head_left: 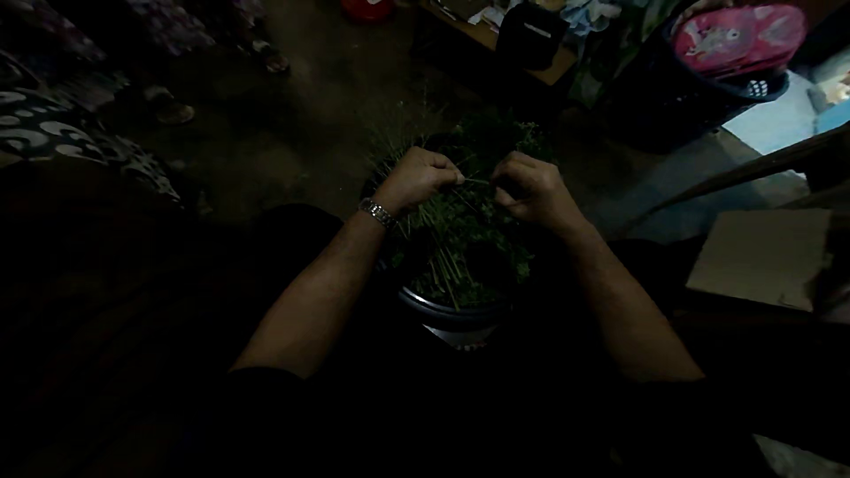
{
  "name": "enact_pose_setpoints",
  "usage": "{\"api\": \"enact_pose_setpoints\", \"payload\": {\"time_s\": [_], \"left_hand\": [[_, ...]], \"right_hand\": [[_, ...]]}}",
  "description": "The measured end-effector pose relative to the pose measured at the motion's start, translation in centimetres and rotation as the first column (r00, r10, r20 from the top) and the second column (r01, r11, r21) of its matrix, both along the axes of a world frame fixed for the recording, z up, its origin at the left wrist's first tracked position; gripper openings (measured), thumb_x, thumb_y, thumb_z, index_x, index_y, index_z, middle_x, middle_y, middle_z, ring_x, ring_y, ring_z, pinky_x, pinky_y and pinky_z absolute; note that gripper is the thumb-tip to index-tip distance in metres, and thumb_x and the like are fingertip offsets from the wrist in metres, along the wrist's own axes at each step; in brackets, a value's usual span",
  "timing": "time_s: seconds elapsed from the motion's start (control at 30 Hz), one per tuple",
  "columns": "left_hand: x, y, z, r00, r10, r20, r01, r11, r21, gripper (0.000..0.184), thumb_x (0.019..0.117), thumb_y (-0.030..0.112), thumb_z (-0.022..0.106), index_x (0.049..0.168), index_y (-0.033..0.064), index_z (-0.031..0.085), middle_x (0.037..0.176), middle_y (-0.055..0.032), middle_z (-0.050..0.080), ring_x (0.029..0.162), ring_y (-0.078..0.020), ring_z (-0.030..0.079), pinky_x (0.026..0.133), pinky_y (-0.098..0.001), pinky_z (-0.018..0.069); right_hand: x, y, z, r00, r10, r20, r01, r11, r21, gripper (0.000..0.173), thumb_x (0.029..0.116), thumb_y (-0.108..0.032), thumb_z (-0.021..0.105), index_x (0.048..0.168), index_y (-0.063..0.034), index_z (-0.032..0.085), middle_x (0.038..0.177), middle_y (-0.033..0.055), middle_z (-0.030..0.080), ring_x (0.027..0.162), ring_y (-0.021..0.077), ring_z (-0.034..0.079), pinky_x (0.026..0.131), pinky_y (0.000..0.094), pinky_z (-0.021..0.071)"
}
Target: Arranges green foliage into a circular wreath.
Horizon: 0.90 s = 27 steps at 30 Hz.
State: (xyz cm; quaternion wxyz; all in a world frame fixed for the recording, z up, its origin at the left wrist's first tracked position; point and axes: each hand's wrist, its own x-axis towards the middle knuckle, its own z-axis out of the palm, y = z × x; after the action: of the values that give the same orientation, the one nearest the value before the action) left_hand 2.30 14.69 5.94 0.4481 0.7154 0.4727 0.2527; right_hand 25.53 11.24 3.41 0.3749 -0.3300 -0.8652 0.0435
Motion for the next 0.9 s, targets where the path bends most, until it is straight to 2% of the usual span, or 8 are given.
{"api": "enact_pose_setpoints", "payload": {"time_s": [0.2,0.33,0.4,0.47,0.5,0.6,0.7,0.9], "left_hand": [[-0.8,0.4,0.6,0.999,0.04,-0.015,-0.04,0.999,0.026,0.012,0.1001,0.012,0.064,0.096,0.0046,0.072,0.086,0.0001,0.066,0.076,-0.0032,0.057,0.074,-0.0235,0.0483],[-1.0,0.0,0.8,1.0,-0.01,-0.002,0.01,0.998,0.055,0.01,0.0996,0.01,0.065,0.098,0.0027,0.072,0.088,-0.0005,0.067,0.078,-0.0018,0.059,0.076,-0.0218,0.0494],[-0.6,-0.1,0.5,0.999,-0.03,-0.018,0.032,0.998,0.063,0.011,0.0996,0.011,0.065,0.098,0.0031,0.072,0.087,-0.0002,0.068,0.077,-0.0013,0.059,0.075,-0.0212,0.0496],[-0.4,0.0,0.3,0.999,-0.036,-0.007,0.037,0.997,0.062,0.01,0.0996,0.011,0.066,0.096,0.0036,0.072,0.084,0.0007,0.067,0.073,-0.0005,0.057,0.07,-0.0194,0.0478],[-0.4,0.0,0.3,0.999,-0.039,0.003,0.038,0.998,0.057,0.011,0.0996,0.011,0.065,0.096,0.0036,0.072,0.084,0.0008,0.067,0.073,-0.0008,0.057,0.071,-0.0198,0.0478],[-0.4,0.0,0.2,0.999,-0.047,0.018,0.046,0.998,0.051,0.011,0.0999,0.01,0.064,0.096,0.0039,0.072,0.085,0.0016,0.067,0.076,-0.0007,0.059,0.074,-0.0207,0.0497],[-0.5,0.0,0.2,0.999,-0.042,0.022,0.041,0.999,0.035,0.012,0.0996,0.01,0.064,0.094,0.0039,0.073,0.085,0.0013,0.068,0.077,-0.0017,0.06,0.076,-0.0219,0.0506],[-0.5,0.2,0.1,0.999,-0.019,0.05,0.02,1.0,-0.008,0.012,0.0989,0.009,0.064,0.093,0.0043,0.073,0.085,0.0015,0.068,0.077,-0.0024,0.06,0.077,-0.0228,0.0506]], "right_hand": [[2.9,0.3,1.3,0.992,-0.11,-0.066,0.105,0.992,-0.068,0.011,0.0875,0.0,0.063,0.093,0.007,0.069,0.093,0.0202,0.068,0.08,0.0229,0.066,0.074,0.0352,0.057],[3.9,1.1,0.8,0.983,-0.118,-0.14,0.094,0.982,-0.166,0.032,0.0976,-0.024,0.066,0.114,0.0021,0.07,0.127,0.0203,0.065,0.124,0.0298,0.059,0.106,0.0426,0.0472],[2.9,1.0,0.1,0.991,-0.076,-0.111,0.049,0.973,-0.227,0.042,0.0947,-0.026,0.071,0.125,0.0031,0.066,0.134,0.0218,0.063,0.129,0.033,0.057,0.11,0.0459,0.0453],[1.4,0.8,-0.4,0.995,-0.037,-0.093,0.009,0.958,-0.286,0.04,0.0932,-0.019,0.074,0.125,0.0022,0.066,0.127,0.0194,0.066,0.116,0.0261,0.065,0.102,0.0398,0.0528],[0.7,0.7,-0.6,0.994,-0.033,-0.103,-0.001,0.95,-0.313,0.032,0.0943,-0.015,0.073,0.12,0.0017,0.067,0.116,0.0169,0.068,0.099,0.0191,0.068,0.089,0.0331,0.057],[-0.3,0.2,-0.8,0.981,-0.054,-0.186,-0.025,0.917,-0.397,0.015,0.0973,-0.007,0.064,0.108,0.0022,0.069,0.092,0.0096,0.069,0.072,0.0049,0.06,0.068,0.02,0.0528],[-0.5,-0.3,-0.2,0.941,-0.105,-0.322,-0.062,0.881,-0.469,0.011,0.0946,-0.005,0.066,0.104,0.0013,0.069,0.09,0.0035,0.069,0.072,-0.0014,0.062,0.068,0.0161,0.0544],[-0.9,-1.1,0.6,0.903,-0.163,-0.399,-0.059,0.871,-0.488,0.008,0.089,0.0,0.067,0.096,0.0001,0.069,0.09,0.0011,0.07,0.072,-0.0009,0.065,0.068,0.0179,0.0578]]}}
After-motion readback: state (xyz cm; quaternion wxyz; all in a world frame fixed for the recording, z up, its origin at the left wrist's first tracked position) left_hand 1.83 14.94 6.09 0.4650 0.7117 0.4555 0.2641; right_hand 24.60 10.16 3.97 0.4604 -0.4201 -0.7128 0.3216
